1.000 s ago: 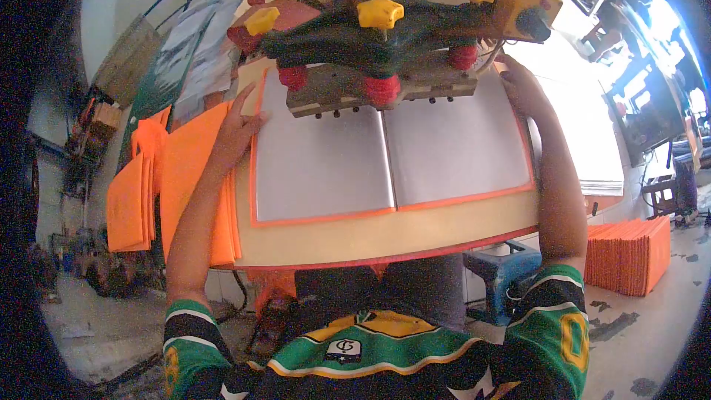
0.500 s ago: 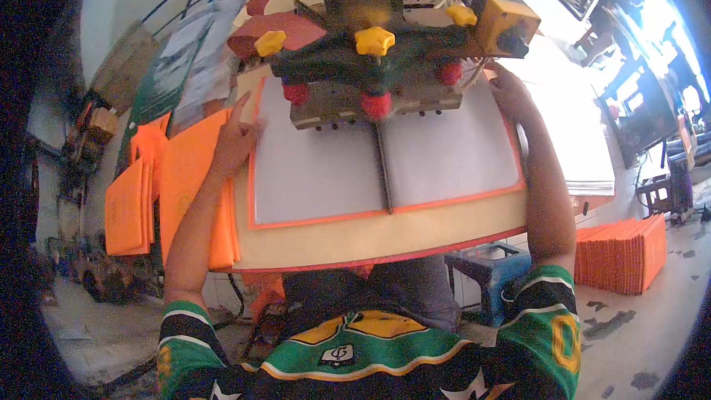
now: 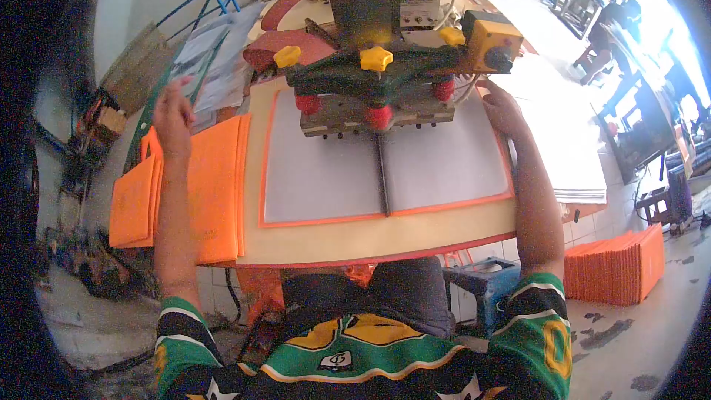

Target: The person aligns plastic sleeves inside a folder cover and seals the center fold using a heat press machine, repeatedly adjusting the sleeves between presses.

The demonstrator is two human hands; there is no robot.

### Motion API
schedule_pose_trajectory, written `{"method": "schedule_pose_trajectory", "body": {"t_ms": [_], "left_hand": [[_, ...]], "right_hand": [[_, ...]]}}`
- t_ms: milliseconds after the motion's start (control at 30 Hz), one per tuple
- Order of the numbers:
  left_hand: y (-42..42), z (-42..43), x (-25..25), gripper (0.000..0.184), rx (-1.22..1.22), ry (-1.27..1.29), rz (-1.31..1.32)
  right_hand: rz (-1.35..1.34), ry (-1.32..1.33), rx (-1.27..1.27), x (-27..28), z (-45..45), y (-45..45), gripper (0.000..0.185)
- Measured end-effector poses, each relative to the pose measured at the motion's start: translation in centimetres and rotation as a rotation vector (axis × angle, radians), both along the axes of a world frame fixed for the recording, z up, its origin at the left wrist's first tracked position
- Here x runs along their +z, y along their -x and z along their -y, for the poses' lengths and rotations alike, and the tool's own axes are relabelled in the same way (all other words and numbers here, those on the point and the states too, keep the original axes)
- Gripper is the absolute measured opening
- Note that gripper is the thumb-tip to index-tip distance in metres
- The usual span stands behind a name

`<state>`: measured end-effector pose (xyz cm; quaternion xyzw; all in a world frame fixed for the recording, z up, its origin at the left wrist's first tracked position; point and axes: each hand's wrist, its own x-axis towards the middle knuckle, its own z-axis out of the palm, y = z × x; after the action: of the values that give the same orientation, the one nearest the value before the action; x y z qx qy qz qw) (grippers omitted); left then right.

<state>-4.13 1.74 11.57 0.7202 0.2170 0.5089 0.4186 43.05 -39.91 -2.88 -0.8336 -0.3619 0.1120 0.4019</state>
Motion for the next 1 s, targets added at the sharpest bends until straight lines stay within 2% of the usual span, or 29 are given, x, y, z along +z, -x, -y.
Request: {"method": "schedule_pose_trajectory", "body": {"t_ms": [67, 133, 200, 233, 267, 300, 367, 433, 467, 500, 533, 567, 600, 700, 800, 833, 1000], "left_hand": [[1.0, 1.3, 2.7, 0.035, -0.031, 0.023, 0.039], [2.4, 4.3, 4.5, 0.049, -0.352, 0.074, 0.151], [4.0, 9.7, 4.9, 0.066, -0.799, 0.296, 0.186], [4.8, 12.6, 4.8, 0.081, -1.018, 0.303, 0.144], [5.4, 15.1, 4.8, 0.087, -1.216, 0.352, 0.087], [6.0, 18.1, 5.3, 0.097, -1.451, 0.454, -0.014], [5.9, 22.9, 5.8, 0.125, -1.768, 0.728, -0.297], [4.0, 25.6, 5.1, 0.118, -1.911, 0.916, -0.370], [2.4, 26.8, 4.5, 0.124, -2.185, 0.918, -0.171], [1.9, 27.9, 4.3, 0.131, -2.309, 0.921, -0.049], [1.3, 29.1, 4.0, 0.141, -2.436, 0.928, 0.073], [1.1, 30.0, 3.9, 0.141, -2.521, 0.913, 0.168], [1.1, 30.3, 3.7, 0.140, -2.534, 0.893, 0.207], [1.2, 30.4, 3.0, 0.138, -2.526, 0.869, 0.301], [1.1, 30.2, 2.7, 0.137, -2.500, 0.843, 0.349], [1.2, 30.3, 2.6, 0.136, -2.492, 0.828, 0.368], [1.3, 28.4, 3.0, 0.134, -2.415, 0.855, 0.397]], "right_hand": [[0.095, 0.031, -0.026, 1.0, -0.1, 1.2, 0.046], [0.064, 0.007, -0.017, 0.2, -0.1, 0.5, 0.045], [0.030, -0.010, -0.011, 0.1, 0.0, 0.5, 0.045], [0.040, 0.018, -0.023, 0.9, -0.2, 1.2, 0.044], [0.051, 0.046, -0.034, 1.4, -0.2, 1.6, 0.044], [0.050, 0.048, -0.043, 1.0, -0.4, 1.0, 0.044], [0.060, 0.031, -0.025, 0.0, -0.3, 0.1, 0.044], [0.064, 0.020, -0.004, 0.1, -0.1, -0.1, 0.044], [0.147, 0.040, 0.003, 0.3, -0.1, 0.1, 0.044], [0.226, 0.063, 0.014, 0.3, -0.1, 0.3, 0.045], [0.160, 0.038, 0.000, 0.1, -0.2, 0.1, 0.044], [0.095, 0.011, -0.016, -0.1, -0.2, 0.0, 0.043], [0.166, -0.034, -0.023, -0.5, -0.1, -0.1, 0.042], [0.126, -0.069, 0.047, -1.1, -0.1, -1.2, 0.043], [0.019, -0.033, 0.010, -0.5, 0.0, -0.8, 0.044], [0.087, 0.011, -0.009, -0.5, -0.1, -1.0, 0.044], [0.038, 0.029, -0.014, -0.3, -0.1, -0.7, 0.044]]}}
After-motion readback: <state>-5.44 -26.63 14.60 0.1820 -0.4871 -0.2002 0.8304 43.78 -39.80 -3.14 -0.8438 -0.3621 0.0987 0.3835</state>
